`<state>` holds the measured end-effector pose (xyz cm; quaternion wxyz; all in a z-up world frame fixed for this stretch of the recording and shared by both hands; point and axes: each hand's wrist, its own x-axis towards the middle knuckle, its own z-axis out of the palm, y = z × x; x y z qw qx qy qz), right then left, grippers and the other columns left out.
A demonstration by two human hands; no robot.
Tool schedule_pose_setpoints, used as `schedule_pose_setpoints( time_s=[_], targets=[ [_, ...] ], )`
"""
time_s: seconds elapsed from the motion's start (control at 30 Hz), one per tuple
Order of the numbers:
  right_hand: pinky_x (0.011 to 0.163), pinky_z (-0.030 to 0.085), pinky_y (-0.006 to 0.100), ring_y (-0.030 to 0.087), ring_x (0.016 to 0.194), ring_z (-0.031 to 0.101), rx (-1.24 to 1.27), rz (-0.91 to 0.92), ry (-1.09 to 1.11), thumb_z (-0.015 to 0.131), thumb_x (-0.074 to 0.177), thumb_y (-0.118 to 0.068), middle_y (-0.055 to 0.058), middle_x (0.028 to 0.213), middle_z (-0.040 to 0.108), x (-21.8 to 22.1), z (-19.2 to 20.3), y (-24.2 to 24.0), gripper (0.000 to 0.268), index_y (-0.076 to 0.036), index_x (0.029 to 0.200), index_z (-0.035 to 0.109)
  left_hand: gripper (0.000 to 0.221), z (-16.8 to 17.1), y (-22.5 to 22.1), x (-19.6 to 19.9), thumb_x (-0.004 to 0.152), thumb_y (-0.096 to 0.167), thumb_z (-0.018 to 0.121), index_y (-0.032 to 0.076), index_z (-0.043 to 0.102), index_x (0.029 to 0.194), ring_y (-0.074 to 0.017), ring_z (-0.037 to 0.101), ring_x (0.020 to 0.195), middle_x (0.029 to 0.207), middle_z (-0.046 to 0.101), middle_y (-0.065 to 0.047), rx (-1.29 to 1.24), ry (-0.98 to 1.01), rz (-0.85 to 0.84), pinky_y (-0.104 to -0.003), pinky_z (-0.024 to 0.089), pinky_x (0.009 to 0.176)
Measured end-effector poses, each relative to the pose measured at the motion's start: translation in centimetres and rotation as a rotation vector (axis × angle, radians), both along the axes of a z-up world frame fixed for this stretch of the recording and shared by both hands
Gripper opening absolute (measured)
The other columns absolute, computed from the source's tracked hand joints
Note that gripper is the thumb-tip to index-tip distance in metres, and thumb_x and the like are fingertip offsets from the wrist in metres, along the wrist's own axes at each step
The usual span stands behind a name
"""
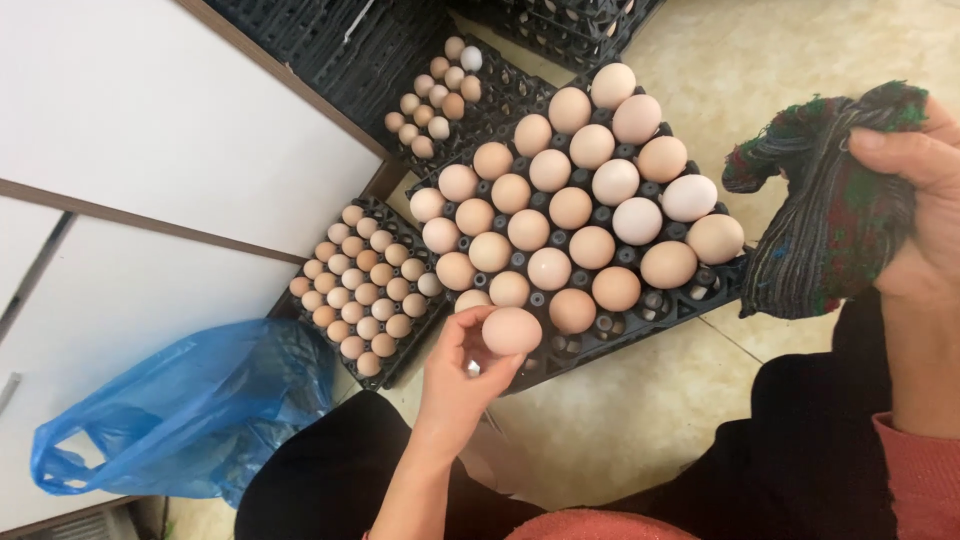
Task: Inspecting and cleaning individual eggs from a tray using a cloth in a processing area.
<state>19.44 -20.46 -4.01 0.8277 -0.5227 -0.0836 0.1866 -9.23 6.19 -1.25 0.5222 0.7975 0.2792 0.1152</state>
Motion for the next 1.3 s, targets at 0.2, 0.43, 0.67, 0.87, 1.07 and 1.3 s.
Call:
schedule_pose_setpoints(
  time_s=[0.2, 0.43, 0.67, 0.87, 1.07, 1.3],
  targets=[
    [0.086, 0.062, 0.02, 0.007, 0.093, 0.07, 0.01, 0.002, -0.002, 0.059, 0.096, -0.01, 0.0, 0.118, 0.07, -0.4, 0.5, 0.4, 0.022, -0.018, 0.117, 0.061, 0.059, 0.2, 0.3, -0.5, 0.078, -0.014, 0.067, 0.005, 0.052, 0.132, -0.0244, 0.066, 0.107, 0.128, 0.062, -0.016, -0.626, -0.141, 0.022, -0.033, 0.056, 0.088],
    [0.075, 0.054, 0.014, 0.003, 0.077, 0.063, 0.067, -0.008, 0.056, 0.059, 0.095, -0.002, -0.005, 0.097, 0.067, -1.3, 2.6, 0.6, 0.017, -0.018, 0.102, 0.061, 0.051, 0.9, -0.8, 1.4, 0.067, 0.001, 0.068, 0.011, 0.064, 0.117, -0.0271, 0.053, 0.111, 0.122, 0.068, -0.002, 0.59, 0.149, -0.228, -0.038, 0.043, 0.096],
    [0.09, 0.058, 0.02, 0.011, 0.091, 0.07, 0.076, -0.044, 0.13, 0.058, 0.091, -0.002, 0.006, 0.112, 0.071, -1.7, 3.7, 0.5, 0.021, -0.013, 0.109, 0.061, 0.057, -0.5, -0.5, 2.7, 0.063, 0.01, 0.072, 0.009, 0.064, 0.12, -0.0333, 0.05, 0.106, 0.123, 0.057, -0.007, 0.931, 0.229, -0.356, -0.044, 0.041, 0.089],
    [0.082, 0.057, 0.016, 0.006, 0.081, 0.067, 0.099, -0.035, 0.123, 0.058, 0.093, 0.001, 0.001, 0.101, 0.07, -1.8, 4.0, 0.3, 0.019, -0.013, 0.105, 0.064, 0.059, -0.4, -2.4, 5.3, 0.071, 0.03, 0.079, 0.013, 0.067, 0.127, -0.0298, 0.051, 0.1, 0.111, 0.055, -0.007, 0.934, 0.189, -0.34, -0.044, 0.039, 0.09],
    [0.08, 0.057, 0.015, 0.006, 0.079, 0.067, 0.072, -0.063, 0.125, 0.06, 0.093, -0.001, 0.001, 0.101, 0.07, -1.7, 4.1, 0.3, 0.017, -0.013, 0.104, 0.064, 0.057, -0.8, -2.4, 6.4, 0.066, 0.028, 0.086, 0.008, 0.066, 0.115, -0.031, 0.05, 0.097, 0.114, 0.056, -0.009, 1.001, 0.155, -0.47, -0.044, 0.041, 0.088],
    [0.08, 0.055, 0.014, 0.004, 0.079, 0.066, 0.11, -0.046, 0.145, 0.06, 0.092, 0.0, 0.0, 0.101, 0.071, -1.6, 3.9, 0.2, 0.017, -0.013, 0.103, 0.065, 0.056, 0.9, -0.6, 3.5, 0.075, -0.007, 0.077, 0.004, 0.058, 0.127, -0.0198, 0.068, 0.099, 0.12, 0.067, -0.013, -0.408, -0.024, -0.073, -0.028, 0.057, 0.078]
  ],
)
